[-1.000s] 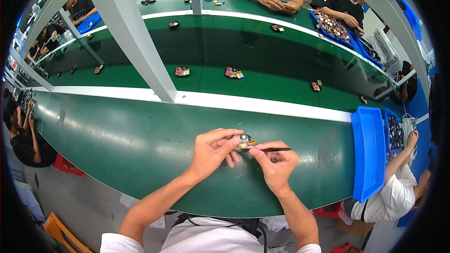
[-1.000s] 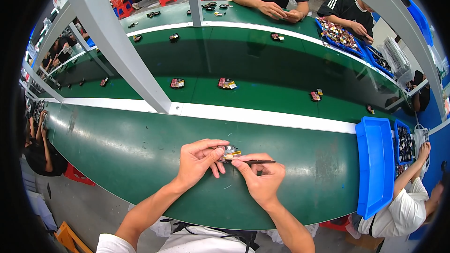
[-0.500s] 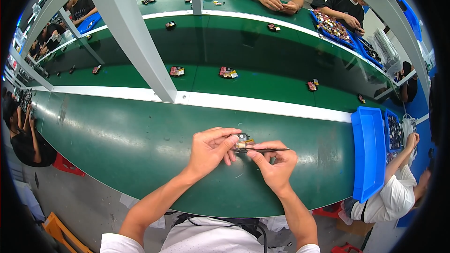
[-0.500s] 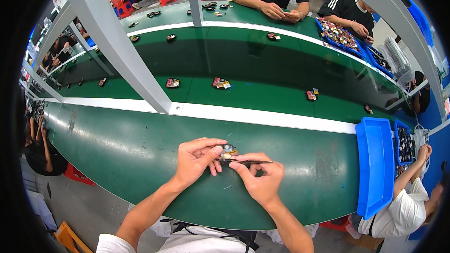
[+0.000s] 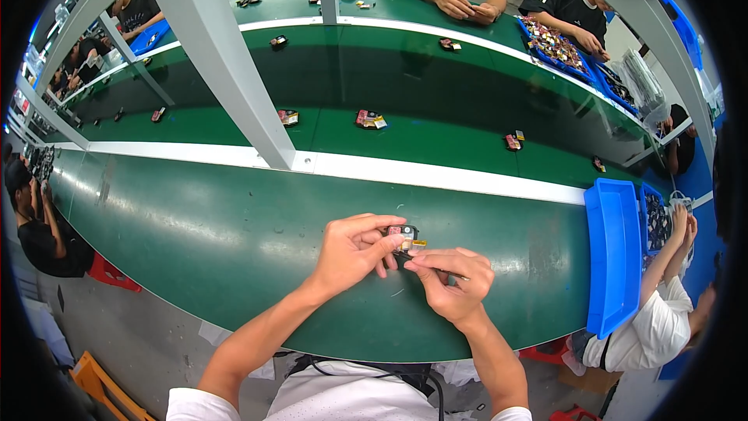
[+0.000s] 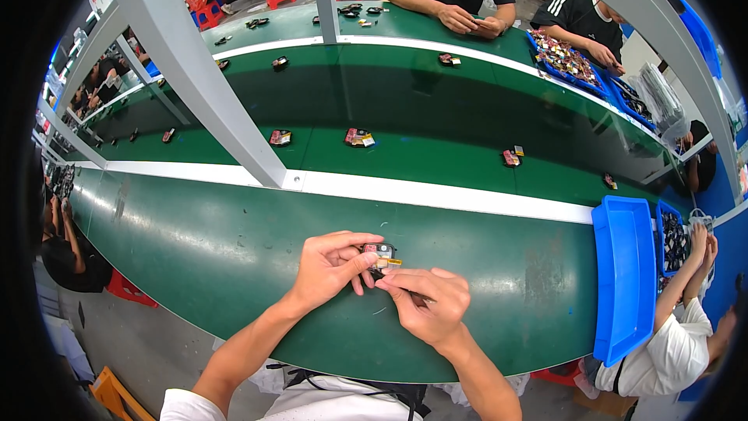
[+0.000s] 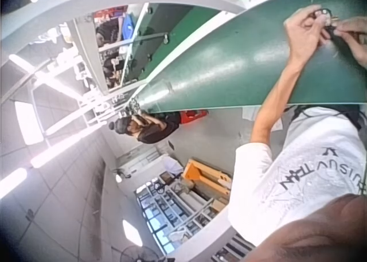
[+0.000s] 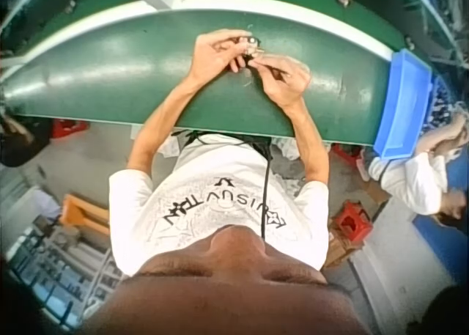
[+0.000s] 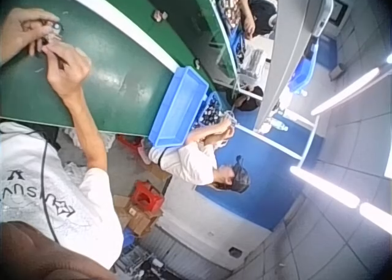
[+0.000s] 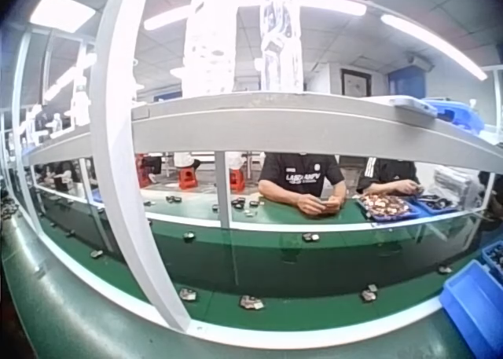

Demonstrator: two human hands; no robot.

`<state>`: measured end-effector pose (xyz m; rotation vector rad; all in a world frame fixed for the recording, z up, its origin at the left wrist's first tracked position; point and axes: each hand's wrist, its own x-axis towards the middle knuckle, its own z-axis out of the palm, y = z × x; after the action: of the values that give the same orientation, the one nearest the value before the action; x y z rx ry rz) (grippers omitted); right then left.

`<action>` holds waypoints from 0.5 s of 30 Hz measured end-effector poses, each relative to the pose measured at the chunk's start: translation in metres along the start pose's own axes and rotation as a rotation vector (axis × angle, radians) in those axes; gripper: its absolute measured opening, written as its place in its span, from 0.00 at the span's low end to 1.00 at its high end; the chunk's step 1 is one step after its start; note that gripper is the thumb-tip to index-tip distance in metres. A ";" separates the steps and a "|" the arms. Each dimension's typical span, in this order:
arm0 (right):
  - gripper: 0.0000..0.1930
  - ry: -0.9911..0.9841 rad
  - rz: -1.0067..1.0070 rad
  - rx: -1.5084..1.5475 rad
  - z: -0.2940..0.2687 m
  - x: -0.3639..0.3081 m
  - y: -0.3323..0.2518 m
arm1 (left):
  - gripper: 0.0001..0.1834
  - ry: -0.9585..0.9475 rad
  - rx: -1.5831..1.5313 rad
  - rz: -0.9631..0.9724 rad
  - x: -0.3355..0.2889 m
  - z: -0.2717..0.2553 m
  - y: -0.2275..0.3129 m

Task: Assemble small electronic or toy components on a production line using tweezers.

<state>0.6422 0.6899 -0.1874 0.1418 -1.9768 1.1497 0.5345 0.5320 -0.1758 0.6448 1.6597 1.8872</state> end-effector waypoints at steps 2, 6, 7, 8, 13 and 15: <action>0.07 0.001 -0.027 -0.053 0.000 0.000 -0.001 | 0.14 -0.022 0.003 -0.035 0.001 0.000 0.000; 0.08 -0.007 -0.073 -0.116 -0.001 -0.001 -0.001 | 0.14 -0.007 -0.002 -0.029 0.001 0.003 -0.001; 0.08 -0.010 -0.085 -0.132 -0.001 -0.001 0.000 | 0.13 0.018 0.009 -0.038 0.001 0.005 -0.002; 0.08 -0.006 -0.085 -0.134 -0.002 0.000 0.000 | 0.13 0.043 0.020 -0.047 0.001 0.006 -0.002; 0.08 0.001 -0.150 -0.156 0.000 0.001 0.005 | 0.12 0.134 0.179 0.059 -0.001 0.020 -0.009; 0.08 -0.015 -0.147 -0.158 -0.001 0.001 0.006 | 0.12 0.143 0.239 0.093 0.000 0.021 -0.010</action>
<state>0.6395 0.6948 -0.1902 0.2101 -2.0256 0.8977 0.5492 0.5488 -0.1826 0.7058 2.0001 1.8514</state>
